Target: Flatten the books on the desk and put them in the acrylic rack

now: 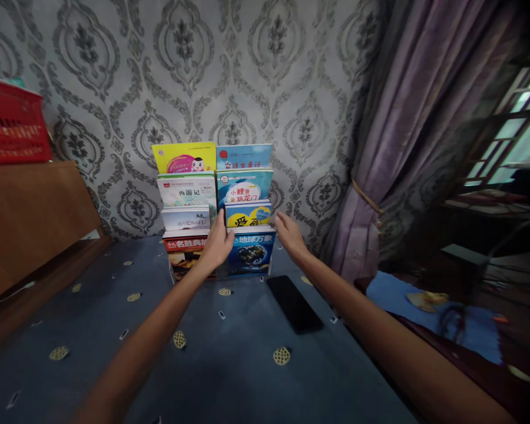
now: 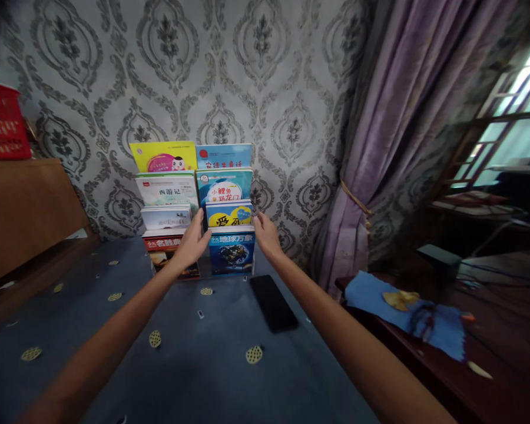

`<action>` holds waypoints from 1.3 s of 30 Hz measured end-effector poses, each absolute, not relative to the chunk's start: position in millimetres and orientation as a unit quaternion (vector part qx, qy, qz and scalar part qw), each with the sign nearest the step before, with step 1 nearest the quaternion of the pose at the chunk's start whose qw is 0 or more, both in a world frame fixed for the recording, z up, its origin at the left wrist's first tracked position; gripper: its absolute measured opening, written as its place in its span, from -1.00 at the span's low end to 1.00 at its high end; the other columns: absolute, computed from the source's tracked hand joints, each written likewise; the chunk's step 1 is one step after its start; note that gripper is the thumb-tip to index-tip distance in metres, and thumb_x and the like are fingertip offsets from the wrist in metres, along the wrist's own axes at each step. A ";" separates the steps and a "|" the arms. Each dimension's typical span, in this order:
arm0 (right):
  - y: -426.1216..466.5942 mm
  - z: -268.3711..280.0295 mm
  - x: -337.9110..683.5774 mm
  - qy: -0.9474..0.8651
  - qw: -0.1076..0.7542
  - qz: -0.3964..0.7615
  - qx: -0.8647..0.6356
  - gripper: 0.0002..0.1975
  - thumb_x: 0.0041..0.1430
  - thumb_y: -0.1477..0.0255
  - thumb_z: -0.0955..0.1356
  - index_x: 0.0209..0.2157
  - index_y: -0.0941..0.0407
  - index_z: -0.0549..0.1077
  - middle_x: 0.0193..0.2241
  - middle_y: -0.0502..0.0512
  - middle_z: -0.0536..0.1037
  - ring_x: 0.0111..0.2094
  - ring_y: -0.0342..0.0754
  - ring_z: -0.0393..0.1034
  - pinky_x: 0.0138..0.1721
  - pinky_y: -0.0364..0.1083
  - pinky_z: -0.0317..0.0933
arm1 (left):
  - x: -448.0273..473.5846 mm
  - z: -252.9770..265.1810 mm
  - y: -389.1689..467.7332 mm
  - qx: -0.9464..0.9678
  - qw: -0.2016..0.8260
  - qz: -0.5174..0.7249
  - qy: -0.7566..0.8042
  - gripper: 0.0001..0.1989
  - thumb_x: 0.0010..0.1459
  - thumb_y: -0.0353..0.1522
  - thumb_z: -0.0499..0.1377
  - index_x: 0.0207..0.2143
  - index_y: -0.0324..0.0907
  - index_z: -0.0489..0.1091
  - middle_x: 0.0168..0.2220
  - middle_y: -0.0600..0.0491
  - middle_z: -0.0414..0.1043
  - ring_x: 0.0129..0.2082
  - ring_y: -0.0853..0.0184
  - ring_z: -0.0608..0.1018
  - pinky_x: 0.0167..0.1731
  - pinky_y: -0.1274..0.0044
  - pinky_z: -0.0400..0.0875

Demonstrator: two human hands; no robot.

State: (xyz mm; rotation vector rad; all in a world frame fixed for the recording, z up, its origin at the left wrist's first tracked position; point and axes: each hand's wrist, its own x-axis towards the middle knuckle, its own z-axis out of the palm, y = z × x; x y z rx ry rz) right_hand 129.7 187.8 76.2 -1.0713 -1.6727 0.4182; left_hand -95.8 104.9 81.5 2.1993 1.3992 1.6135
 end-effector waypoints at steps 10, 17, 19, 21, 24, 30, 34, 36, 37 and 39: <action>58.2 -63.9 197.2 -0.755 0.217 0.036 -0.617 -0.16 0.21 0.02 0.29 0.34 0.26 0.11 0.17 0.46 0.43 0.18 0.34 0.34 0.13 0.23 0.23 | -86.1 -28.9 14.5 0.810 0.044 0.365 0.456 -0.41 0.27 -0.51 -0.02 0.35 -0.20 0.06 0.35 -0.23 0.16 0.35 0.11 0.26 0.32 0.14 0.23; 38.1 -51.4 190.8 -0.752 0.137 -0.013 -0.645 -0.17 0.19 0.17 0.35 0.38 0.23 0.07 -0.01 0.39 0.53 0.04 0.33 0.40 0.01 0.16 0.26 | -65.5 9.2 54.7 0.766 -0.009 0.469 0.440 -0.50 0.28 -0.50 -0.02 0.26 -0.20 0.14 0.23 -0.22 0.23 0.28 0.11 0.31 0.28 0.14 0.26; 35.3 -43.3 186.4 -0.751 0.120 -0.012 -0.649 -0.20 0.21 0.21 0.34 0.38 0.25 0.08 -0.06 0.39 0.53 0.01 0.32 0.40 -0.01 0.15 0.25 | -66.7 15.8 58.2 0.749 -0.028 0.491 0.445 -0.55 0.29 -0.50 -0.02 0.23 -0.19 0.18 0.13 -0.19 0.29 0.21 0.13 0.37 0.23 0.16 0.32; 33.3 -36.2 181.6 -0.750 0.108 -0.010 -0.653 -0.21 0.22 0.24 0.34 0.38 0.26 0.09 -0.08 0.41 0.54 0.00 0.32 0.40 -0.03 0.15 0.25 | -71.0 22.0 61.7 0.726 -0.060 0.506 0.463 -0.55 0.30 -0.48 -0.02 0.23 -0.19 0.18 0.09 -0.19 0.30 0.18 0.12 0.38 0.21 0.15 0.32; 32.1 -27.2 175.5 -0.739 0.097 0.003 -0.667 -0.19 0.19 0.25 0.37 0.38 0.26 0.09 -0.07 0.43 0.53 0.01 0.34 0.40 -0.04 0.15 0.25 | -77.6 35.4 70.3 0.719 -0.122 0.486 0.482 -0.47 0.28 -0.49 0.01 0.30 -0.25 0.09 0.22 -0.26 0.19 0.30 0.05 0.25 0.29 0.10 0.18; 41.8 -17.3 185.0 -0.690 0.207 0.134 -0.681 -0.05 0.07 0.20 0.42 0.39 0.25 0.04 -0.08 0.37 0.58 -0.02 0.30 0.47 -0.07 0.13 0.30 | -78.6 49.4 60.0 0.736 -0.115 0.474 0.470 -0.46 0.29 -0.48 -0.01 0.31 -0.25 0.08 0.37 -0.24 0.06 0.42 0.05 0.06 0.38 0.09 0.00; 34.4 -19.1 201.1 -0.583 0.358 0.323 -0.654 -0.15 0.05 0.11 0.40 0.32 0.19 0.21 -0.18 0.26 0.63 -0.17 0.21 0.56 -0.24 0.10 0.39 | -60.2 11.6 8.8 0.708 0.097 0.536 0.449 -0.52 0.32 -0.31 0.04 0.27 -0.18 0.18 0.32 -0.21 0.17 0.38 0.08 0.19 0.36 0.12 0.06; 15.2 -21.4 201.2 -0.536 0.394 0.411 -0.623 -0.18 0.08 0.04 0.36 0.29 0.16 0.24 -0.23 0.23 0.64 -0.25 0.18 0.58 -0.34 0.07 0.40 | -42.9 -13.5 -22.3 0.650 0.315 0.524 0.451 -0.47 0.28 -0.19 0.15 0.25 -0.12 0.21 0.30 -0.20 0.23 0.34 0.05 0.28 0.29 0.15 0.21; 2.0 -22.5 198.0 -0.519 0.404 0.443 -0.609 -0.17 0.09 0.02 0.36 0.29 0.16 0.24 -0.25 0.23 0.64 -0.26 0.18 0.58 -0.35 0.06 0.40 | -32.9 -23.7 -37.7 0.595 0.420 0.510 0.457 -0.42 0.25 -0.14 0.19 0.25 -0.12 0.23 0.31 -0.22 0.22 0.33 0.02 0.29 0.28 0.17 0.23; -28.7 -24.8 185.4 -0.496 0.440 0.484 -0.572 -0.14 0.05 0.03 0.39 0.30 0.16 0.21 -0.21 0.22 0.63 -0.20 0.17 0.58 -0.28 0.06 0.41 | -12.3 -36.2 -67.0 0.474 0.551 0.515 0.454 -0.34 0.20 -0.08 0.24 0.27 -0.11 0.22 0.34 -0.22 0.19 0.35 0.01 0.27 0.27 0.20 0.24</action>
